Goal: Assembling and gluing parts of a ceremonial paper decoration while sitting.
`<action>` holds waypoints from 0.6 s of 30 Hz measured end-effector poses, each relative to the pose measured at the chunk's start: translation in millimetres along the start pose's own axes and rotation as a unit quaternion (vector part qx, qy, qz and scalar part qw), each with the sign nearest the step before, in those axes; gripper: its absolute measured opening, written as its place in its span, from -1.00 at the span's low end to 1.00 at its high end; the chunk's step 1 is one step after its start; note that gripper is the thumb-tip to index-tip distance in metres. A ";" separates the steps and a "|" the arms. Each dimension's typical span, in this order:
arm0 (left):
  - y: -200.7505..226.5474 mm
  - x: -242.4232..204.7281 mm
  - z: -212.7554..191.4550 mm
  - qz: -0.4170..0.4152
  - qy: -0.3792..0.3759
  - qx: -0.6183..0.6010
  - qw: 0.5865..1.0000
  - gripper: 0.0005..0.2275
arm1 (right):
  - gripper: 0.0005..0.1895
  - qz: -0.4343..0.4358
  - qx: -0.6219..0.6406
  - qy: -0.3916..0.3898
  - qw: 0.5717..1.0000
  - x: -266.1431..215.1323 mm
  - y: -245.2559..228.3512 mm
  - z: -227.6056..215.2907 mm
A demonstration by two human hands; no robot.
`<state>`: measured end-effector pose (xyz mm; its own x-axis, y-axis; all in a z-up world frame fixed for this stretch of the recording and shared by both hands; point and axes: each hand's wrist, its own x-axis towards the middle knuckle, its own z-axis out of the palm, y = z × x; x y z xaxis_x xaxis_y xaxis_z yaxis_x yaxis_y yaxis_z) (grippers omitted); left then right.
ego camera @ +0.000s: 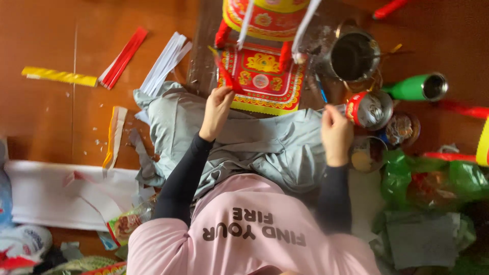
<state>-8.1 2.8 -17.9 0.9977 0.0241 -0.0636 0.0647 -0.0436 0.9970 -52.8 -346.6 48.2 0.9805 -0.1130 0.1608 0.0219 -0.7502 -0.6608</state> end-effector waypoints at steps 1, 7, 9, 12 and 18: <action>-3.9 -0.9 -0.9 -0.008 -0.007 0.034 0.999 -0.85 | -0.81 0.021 -0.105 0.008 0.994 6.1 31.5 -1.9; 11.9 -9.9 10.6 0.039 -0.062 0.152 0.986 -0.89 | -0.69 0.032 -0.225 0.000 0.974 56.7 70.1 -2.1; 18.1 -5.8 20.4 0.065 -0.071 0.175 0.980 -0.90 | -0.52 -0.066 -0.195 0.030 0.978 65.9 22.7 8.9; 21.3 -3.8 36.7 0.139 -0.081 0.242 0.957 -0.90 | -0.51 -0.118 0.157 -0.085 0.977 50.6 -63.2 31.1; 30.6 3.6 52.8 0.241 -0.118 0.308 0.913 -0.96 | -0.69 -0.155 -0.047 -0.189 0.968 30.2 -104.8 68.1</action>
<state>-1.4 -51.2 10.0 0.8856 -0.3587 0.2951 -0.4555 -0.5468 0.7025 -12.2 -226.9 72.4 0.9312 0.3611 0.0500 0.3271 -0.7672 -0.5518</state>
